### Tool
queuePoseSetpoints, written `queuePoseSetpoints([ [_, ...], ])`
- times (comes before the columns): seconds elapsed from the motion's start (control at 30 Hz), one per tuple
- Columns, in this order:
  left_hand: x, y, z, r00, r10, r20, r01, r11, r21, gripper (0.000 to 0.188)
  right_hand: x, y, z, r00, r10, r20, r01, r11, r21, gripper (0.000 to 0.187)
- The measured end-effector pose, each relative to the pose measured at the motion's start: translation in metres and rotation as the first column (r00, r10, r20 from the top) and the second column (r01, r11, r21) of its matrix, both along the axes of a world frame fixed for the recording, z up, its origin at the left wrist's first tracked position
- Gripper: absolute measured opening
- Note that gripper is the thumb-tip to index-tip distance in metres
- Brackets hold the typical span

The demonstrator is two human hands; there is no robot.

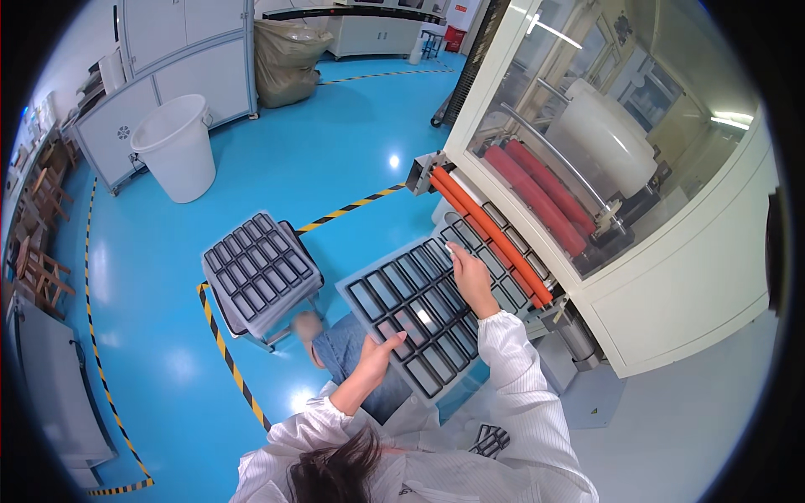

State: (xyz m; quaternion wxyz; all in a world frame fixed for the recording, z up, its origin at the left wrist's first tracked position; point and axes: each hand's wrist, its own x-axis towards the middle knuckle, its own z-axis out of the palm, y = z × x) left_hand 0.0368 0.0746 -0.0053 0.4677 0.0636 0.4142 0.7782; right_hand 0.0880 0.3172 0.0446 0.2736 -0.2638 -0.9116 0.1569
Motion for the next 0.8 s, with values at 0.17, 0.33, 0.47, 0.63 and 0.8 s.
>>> queuePoseSetpoints([
  [0.17,-0.002,-0.01,0.01,1.0,0.021,0.001,-0.021,0.999,-0.034,0.034,-0.014,-0.005,-0.002,0.999,0.005,0.046,-0.005,1.0,-0.015,0.026],
  [0.33,-0.004,-0.019,0.004,1.0,0.014,-0.009,-0.014,1.0,-0.022,0.033,-0.022,-0.01,-0.007,0.992,-0.011,0.127,0.006,0.999,0.04,0.027],
  [0.47,-0.004,-0.026,0.012,1.0,0.005,-0.007,-0.005,0.999,-0.053,0.035,-0.027,-0.013,-0.016,0.983,-0.03,0.182,0.012,0.995,0.096,0.029],
  [0.63,-0.004,-0.032,0.01,0.998,0.058,-0.023,-0.06,0.997,-0.058,0.035,-0.041,-0.018,-0.022,0.969,-0.019,0.246,-0.027,0.983,0.184,0.03],
  [0.8,-0.007,-0.038,0.003,0.999,0.041,-0.017,-0.042,0.997,-0.064,0.033,-0.047,-0.02,-0.021,0.95,0.001,0.313,-0.075,0.972,0.224,0.03],
])
